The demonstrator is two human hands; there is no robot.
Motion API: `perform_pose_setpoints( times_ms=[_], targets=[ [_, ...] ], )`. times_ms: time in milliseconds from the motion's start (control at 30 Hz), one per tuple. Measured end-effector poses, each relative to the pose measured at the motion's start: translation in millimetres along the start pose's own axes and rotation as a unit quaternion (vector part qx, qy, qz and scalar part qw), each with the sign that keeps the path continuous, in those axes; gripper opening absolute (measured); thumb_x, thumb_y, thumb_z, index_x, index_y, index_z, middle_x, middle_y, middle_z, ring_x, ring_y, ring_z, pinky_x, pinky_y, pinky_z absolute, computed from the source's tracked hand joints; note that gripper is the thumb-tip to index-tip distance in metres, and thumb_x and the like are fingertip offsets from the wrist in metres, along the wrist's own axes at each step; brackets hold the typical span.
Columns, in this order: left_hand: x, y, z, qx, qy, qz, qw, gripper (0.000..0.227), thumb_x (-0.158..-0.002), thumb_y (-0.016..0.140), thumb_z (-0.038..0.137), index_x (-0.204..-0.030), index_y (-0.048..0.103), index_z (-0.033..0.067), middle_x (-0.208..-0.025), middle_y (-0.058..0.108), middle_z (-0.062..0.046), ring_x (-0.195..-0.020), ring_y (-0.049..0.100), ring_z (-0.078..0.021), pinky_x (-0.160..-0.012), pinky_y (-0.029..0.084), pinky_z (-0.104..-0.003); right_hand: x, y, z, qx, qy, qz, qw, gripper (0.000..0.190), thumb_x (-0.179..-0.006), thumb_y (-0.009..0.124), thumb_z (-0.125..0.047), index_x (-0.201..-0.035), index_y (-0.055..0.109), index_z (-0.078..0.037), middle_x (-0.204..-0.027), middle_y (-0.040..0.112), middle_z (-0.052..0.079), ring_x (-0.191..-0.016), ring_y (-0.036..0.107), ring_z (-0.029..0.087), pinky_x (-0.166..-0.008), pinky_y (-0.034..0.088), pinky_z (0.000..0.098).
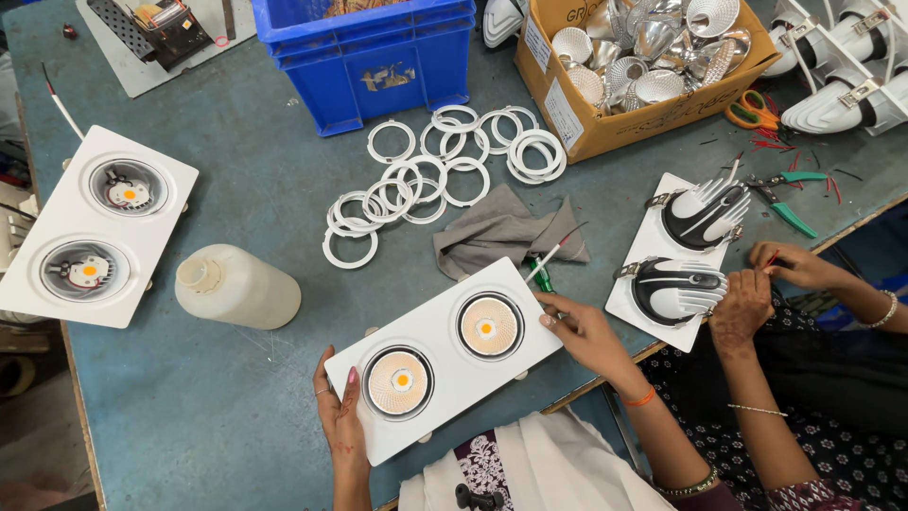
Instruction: The person assembles a dual recessed LED light fixture by inserting LED modules into the housing, applying adhesive from a bottle, and securing the components with a screwdriver. The person also places a diffuser lens and a white plastic ring over the LEDs.
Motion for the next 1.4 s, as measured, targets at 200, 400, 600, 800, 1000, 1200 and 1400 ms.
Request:
perform_pose_setpoints(
  times_ms=[200, 400, 600, 800, 1000, 1200, 1400],
  targets=[
    [1.7, -1.0, -1.5, 0.019, -0.017, -0.011, 1.0, 0.061, -0.097, 0.057, 0.018, -0.154, 0.039, 0.008, -0.131, 0.063, -0.02, -0.118, 0.064, -0.0248, -0.1, 0.051, -0.035, -2.3, -2.7, -10.0, 0.006, 0.018, -0.01, 1.0, 0.044, -0.091, 0.068, -0.014, -0.135, 0.065, -0.007, -0.083, 0.064, 0.0, -0.052, 0.044, 0.005, -0.046, 0.034, 0.0277],
    [4.7, -0.7, -4.9, 0.005, -0.044, -0.011, 0.999, 0.057, -0.098, 0.055, 0.023, -0.152, 0.043, 0.0063, -0.134, 0.064, -0.019, -0.118, 0.066, -0.0237, -0.099, 0.053, -0.035, 0.6, -7.4, -19.3, 0.08, 0.006, -0.008, 0.997, 0.045, -0.091, 0.067, -0.014, -0.136, 0.065, -0.007, -0.074, 0.064, 0.004, -0.049, 0.043, 0.009, -0.045, 0.038, 0.0305],
    [22.4, 0.5, -13.9, 0.017, -0.092, -0.009, 0.996, 0.053, -0.1, 0.051, 0.023, -0.149, 0.044, 0.0043, -0.13, 0.065, -0.021, -0.115, 0.068, -0.0251, -0.095, 0.056, -0.036, 12.3, -17.4, -12.6, 0.037, 0.028, -0.044, 0.998, 0.046, -0.089, 0.068, -0.014, -0.135, 0.063, -0.007, -0.078, 0.068, 0.003, -0.05, 0.048, 0.007, -0.045, 0.042, 0.0306],
    [21.9, -4.3, -11.8, 0.057, -0.072, -0.028, 0.995, 0.052, -0.1, 0.052, 0.019, -0.148, 0.045, 0.0018, -0.128, 0.065, -0.022, -0.113, 0.067, -0.0256, -0.095, 0.055, -0.036, 3.1, -33.7, -18.6, 0.019, -0.017, -0.074, 0.997, 0.042, -0.094, 0.064, -0.023, -0.133, 0.067, -0.01, -0.08, 0.079, 0.007, -0.062, 0.071, 0.007, -0.059, 0.059, 0.0252],
    [14.2, -4.8, -9.4, 0.077, -0.051, -0.042, 0.995, 0.048, -0.1, 0.051, 0.02, -0.144, 0.046, 0.0024, -0.13, 0.065, -0.02, -0.114, 0.066, -0.0248, -0.098, 0.054, -0.036, -57.9, -70.4, -25.3, 0.154, -0.06, 0.079, 0.983, 0.029, -0.096, 0.064, -0.021, -0.12, 0.075, -0.009, -0.071, 0.074, 0.014, -0.062, 0.074, 0.016, -0.058, 0.053, 0.0321],
    [8.6, -16.5, -8.9, 0.045, 0.016, -0.049, 0.998, 0.048, -0.101, 0.051, 0.021, -0.145, 0.046, 0.0011, -0.133, 0.064, -0.02, -0.123, 0.062, -0.0266, -0.104, 0.05, -0.039, -158.7, -73.3, -20.9, 0.266, -0.193, 0.225, 0.917, 0.024, -0.091, 0.068, -0.014, -0.113, 0.075, -0.007, -0.108, 0.072, 0.017, -0.083, 0.072, 0.035, -0.075, 0.056, 0.0449],
    [4.2, -31.3, -14.1, 0.035, 0.007, -0.002, 0.999, 0.046, -0.102, 0.051, 0.021, -0.144, 0.047, 0.0022, -0.133, 0.064, -0.02, -0.128, 0.061, -0.0284, -0.108, 0.047, -0.041, -224.5, -64.7, -5.2, 0.344, -0.206, 0.255, 0.88, 0.028, -0.086, 0.075, -0.019, -0.113, 0.075, -0.01, -0.118, 0.062, 0.018, -0.096, 0.066, 0.04, -0.078, 0.053, 0.0496]
  ],
)
Point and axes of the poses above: each hand's wrist, its own x-axis away from the middle knuckle, its own y-axis out of the palm, z = x × y, the point moved 3 cm from there along -x, towards the middle knuckle
